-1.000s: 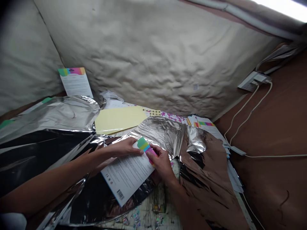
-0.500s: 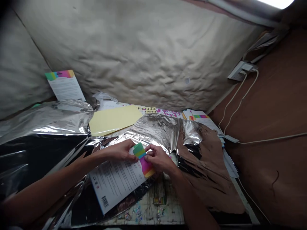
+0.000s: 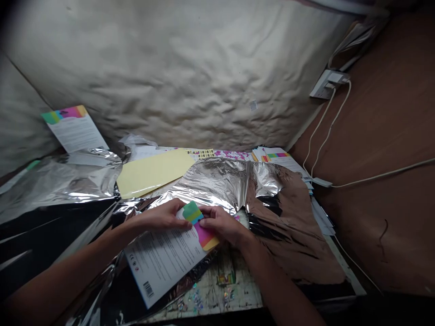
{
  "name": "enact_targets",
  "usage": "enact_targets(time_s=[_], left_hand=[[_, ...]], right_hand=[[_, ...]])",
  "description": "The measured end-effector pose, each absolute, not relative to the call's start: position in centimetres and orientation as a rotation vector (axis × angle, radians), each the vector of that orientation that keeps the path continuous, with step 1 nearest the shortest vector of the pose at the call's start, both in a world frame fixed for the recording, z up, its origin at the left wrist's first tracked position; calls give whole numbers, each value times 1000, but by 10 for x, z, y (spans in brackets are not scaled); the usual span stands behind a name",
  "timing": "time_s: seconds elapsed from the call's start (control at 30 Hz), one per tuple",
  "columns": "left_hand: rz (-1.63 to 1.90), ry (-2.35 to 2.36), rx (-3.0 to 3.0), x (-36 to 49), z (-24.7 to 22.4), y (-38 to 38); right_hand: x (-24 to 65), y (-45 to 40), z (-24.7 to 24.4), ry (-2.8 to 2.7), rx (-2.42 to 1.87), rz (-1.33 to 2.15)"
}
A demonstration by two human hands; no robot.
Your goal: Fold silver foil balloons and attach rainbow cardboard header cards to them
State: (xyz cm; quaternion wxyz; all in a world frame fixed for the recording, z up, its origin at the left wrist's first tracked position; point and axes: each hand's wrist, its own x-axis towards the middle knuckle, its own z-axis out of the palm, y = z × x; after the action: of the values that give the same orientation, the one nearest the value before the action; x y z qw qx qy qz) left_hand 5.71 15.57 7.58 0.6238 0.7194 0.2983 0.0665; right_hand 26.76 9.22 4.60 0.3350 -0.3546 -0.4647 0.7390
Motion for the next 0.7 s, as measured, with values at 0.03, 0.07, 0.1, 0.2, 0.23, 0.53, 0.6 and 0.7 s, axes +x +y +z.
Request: enact_targets(time_s=[0.03, 0.07, 0.1, 0.2, 0.23, 0.53, 0.6, 0.7], left_hand=[[163, 684, 1634, 57, 76, 156], [174, 682, 1623, 56, 76, 158], [182, 675, 1615, 55, 76, 159], [210, 650, 1557, 53, 76, 162], [226, 644, 1528, 53, 76, 163], [370, 582, 1421, 52, 77, 166], [465, 625, 1379, 54, 75, 167], [574, 696, 1316, 58, 69, 169]], right_hand=[[269, 93, 48, -1150, -904, 1957], [270, 93, 49, -1094, -908, 1961], [270, 93, 50, -1044, -923, 1961], [270, 95, 50, -903, -935, 1954], [270, 95, 49, -867, -925, 1956], [280, 110, 33, -955, -1262, 1118], [286, 112, 36, -1053, -1301, 830], [289, 107, 43, -1098, -1155, 1050]])
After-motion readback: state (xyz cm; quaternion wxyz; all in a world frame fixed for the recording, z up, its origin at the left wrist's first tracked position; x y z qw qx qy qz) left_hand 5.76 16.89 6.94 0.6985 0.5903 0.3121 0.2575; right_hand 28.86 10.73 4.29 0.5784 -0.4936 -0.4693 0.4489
